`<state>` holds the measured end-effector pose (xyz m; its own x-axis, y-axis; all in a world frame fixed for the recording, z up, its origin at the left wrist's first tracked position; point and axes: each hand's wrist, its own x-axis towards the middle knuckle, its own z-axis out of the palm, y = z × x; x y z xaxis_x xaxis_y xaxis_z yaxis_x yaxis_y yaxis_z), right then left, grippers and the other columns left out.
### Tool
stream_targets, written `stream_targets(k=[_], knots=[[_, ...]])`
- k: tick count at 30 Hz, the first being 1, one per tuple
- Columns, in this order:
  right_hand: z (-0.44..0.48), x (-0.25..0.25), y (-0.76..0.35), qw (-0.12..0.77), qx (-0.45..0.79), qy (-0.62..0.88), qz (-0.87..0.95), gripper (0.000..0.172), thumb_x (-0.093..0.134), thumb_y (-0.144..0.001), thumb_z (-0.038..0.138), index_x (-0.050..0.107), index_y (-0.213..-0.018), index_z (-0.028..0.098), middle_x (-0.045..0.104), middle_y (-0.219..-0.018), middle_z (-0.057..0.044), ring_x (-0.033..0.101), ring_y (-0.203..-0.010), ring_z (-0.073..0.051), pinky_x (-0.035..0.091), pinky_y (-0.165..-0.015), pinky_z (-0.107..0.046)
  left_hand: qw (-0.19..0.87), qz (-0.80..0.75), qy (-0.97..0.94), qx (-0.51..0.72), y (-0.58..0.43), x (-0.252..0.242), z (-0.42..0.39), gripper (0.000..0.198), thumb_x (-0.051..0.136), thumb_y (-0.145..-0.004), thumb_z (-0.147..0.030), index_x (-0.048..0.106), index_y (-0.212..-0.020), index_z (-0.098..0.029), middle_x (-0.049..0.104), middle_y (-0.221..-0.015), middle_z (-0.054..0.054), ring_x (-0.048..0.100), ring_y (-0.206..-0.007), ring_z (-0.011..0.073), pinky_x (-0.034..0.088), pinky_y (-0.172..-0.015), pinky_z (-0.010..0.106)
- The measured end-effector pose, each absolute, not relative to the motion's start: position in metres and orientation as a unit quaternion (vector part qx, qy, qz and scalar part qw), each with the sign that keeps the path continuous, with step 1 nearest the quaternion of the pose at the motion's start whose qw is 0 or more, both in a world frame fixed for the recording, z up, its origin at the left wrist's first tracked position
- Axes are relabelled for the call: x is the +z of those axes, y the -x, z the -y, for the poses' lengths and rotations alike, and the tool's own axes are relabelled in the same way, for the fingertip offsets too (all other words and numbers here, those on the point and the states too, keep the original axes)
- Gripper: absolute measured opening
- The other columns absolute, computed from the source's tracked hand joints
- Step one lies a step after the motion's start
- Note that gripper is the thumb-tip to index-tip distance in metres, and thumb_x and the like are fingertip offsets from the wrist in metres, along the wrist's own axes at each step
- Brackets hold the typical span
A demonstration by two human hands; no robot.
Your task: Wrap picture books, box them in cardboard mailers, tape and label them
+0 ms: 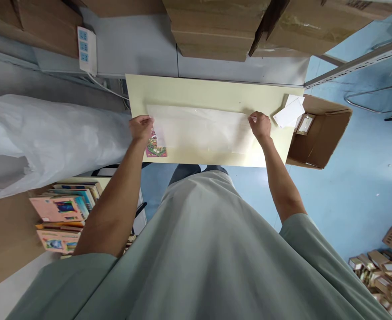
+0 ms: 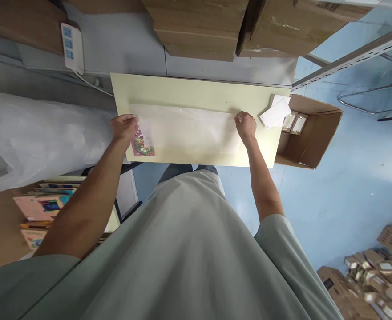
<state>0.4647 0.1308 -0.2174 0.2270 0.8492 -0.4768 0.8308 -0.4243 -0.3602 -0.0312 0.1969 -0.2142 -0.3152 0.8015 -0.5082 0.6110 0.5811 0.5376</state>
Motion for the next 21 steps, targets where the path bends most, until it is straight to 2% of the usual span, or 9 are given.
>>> stream_targets(k=[2, 4, 7, 9, 12, 15, 17, 21], knots=[[-0.13, -0.219, -0.463, 0.031, 0.298, 0.781, 0.547, 0.041, 0.051, -0.113, 0.031, 0.075, -0.143, 0.016, 0.074, -0.148, -0.024, 0.069, -0.138, -0.041, 0.055, -0.12, -0.063, 0.336, -0.822, -0.444, 0.121, 0.028, -0.212, -0.198, 0.036, 0.066, -0.099, -0.02, 0.072, -0.133, -0.009, 0.078, -0.13, 0.018, 0.079, -0.115, 0.0273, 0.062, -0.114, 0.045], [-0.128, -0.219, -0.457, 0.05, 0.267, 0.782, 0.561, 0.049, 0.048, -0.116, 0.038, 0.065, -0.157, 0.018, 0.065, -0.159, -0.025, 0.059, -0.151, -0.044, 0.049, -0.126, -0.071, 0.294, -0.817, -0.481, 0.123, 0.02, -0.207, -0.193, 0.051, 0.072, -0.097, -0.018, 0.066, -0.147, -0.014, 0.069, -0.152, 0.019, 0.073, -0.136, 0.0316, 0.053, -0.128, 0.05], [-0.123, -0.215, -0.433, 0.054, 0.248, 0.772, 0.582, 0.062, 0.045, -0.117, 0.044, 0.045, -0.175, 0.021, 0.045, -0.178, -0.025, 0.038, -0.168, -0.048, 0.039, -0.13, -0.081, 0.284, -0.752, -0.582, 0.122, -0.001, -0.2, -0.175, 0.068, 0.077, -0.099, -0.025, 0.054, -0.163, -0.022, 0.052, -0.172, 0.019, 0.046, -0.167, 0.0372, 0.033, -0.144, 0.055], [-0.12, -0.21, -0.406, 0.025, 0.282, 0.743, 0.607, 0.069, 0.046, -0.116, 0.042, 0.035, -0.181, 0.019, 0.033, -0.186, -0.023, 0.027, -0.174, -0.05, 0.034, -0.134, -0.083, 0.311, -0.692, -0.646, 0.085, -0.022, -0.199, -0.161, 0.07, 0.075, -0.102, -0.031, 0.052, -0.168, -0.025, 0.046, -0.179, 0.017, 0.037, -0.173, 0.0388, 0.027, -0.146, 0.055], [-0.115, -0.205, -0.355, -0.025, 0.346, 0.668, 0.658, 0.078, 0.051, -0.114, 0.039, 0.027, -0.185, 0.014, 0.019, -0.194, -0.019, 0.012, -0.18, -0.047, 0.024, -0.143, -0.077, 0.341, -0.598, -0.725, -0.016, -0.055, -0.204, -0.143, 0.08, 0.075, -0.102, -0.031, 0.046, -0.176, -0.024, 0.032, -0.19, 0.018, 0.024, -0.178, 0.0429, 0.024, -0.145, 0.063], [-0.113, -0.212, -0.307, -0.007, 0.388, 0.607, 0.694, 0.083, 0.057, -0.113, 0.038, 0.026, -0.186, 0.013, 0.01, -0.197, -0.017, 0.006, -0.183, -0.043, 0.015, -0.146, -0.071, 0.349, -0.546, -0.756, -0.095, -0.077, -0.216, -0.135, 0.087, 0.075, -0.1, -0.029, 0.042, -0.18, -0.019, 0.016, -0.195, 0.019, 0.012, -0.181, 0.046, 0.025, -0.143, 0.067], [-0.113, -0.221, -0.285, 0.005, 0.401, 0.575, 0.713, 0.086, 0.064, -0.111, 0.038, 0.027, -0.186, 0.014, 0.011, -0.197, -0.017, 0.007, -0.183, -0.041, 0.013, -0.147, -0.067, 0.347, -0.544, -0.755, -0.117, -0.082, -0.222, -0.135, 0.088, 0.072, -0.102, -0.032, 0.039, -0.182, -0.018, 0.014, -0.195, 0.02, 0.012, -0.181, 0.0462, 0.029, -0.141, 0.068], [-0.112, -0.237, -0.279, 0.007, 0.393, 0.562, 0.728, 0.096, 0.073, -0.108, 0.045, 0.025, -0.187, 0.02, 0.014, -0.197, -0.013, 0.006, -0.184, -0.037, 0.009, -0.148, -0.064, 0.345, -0.542, -0.757, -0.121, -0.072, -0.225, -0.143, 0.088, 0.067, -0.106, -0.036, 0.032, -0.186, -0.022, 0.019, -0.195, 0.017, 0.02, -0.18, 0.0422, 0.037, -0.138, 0.066]])
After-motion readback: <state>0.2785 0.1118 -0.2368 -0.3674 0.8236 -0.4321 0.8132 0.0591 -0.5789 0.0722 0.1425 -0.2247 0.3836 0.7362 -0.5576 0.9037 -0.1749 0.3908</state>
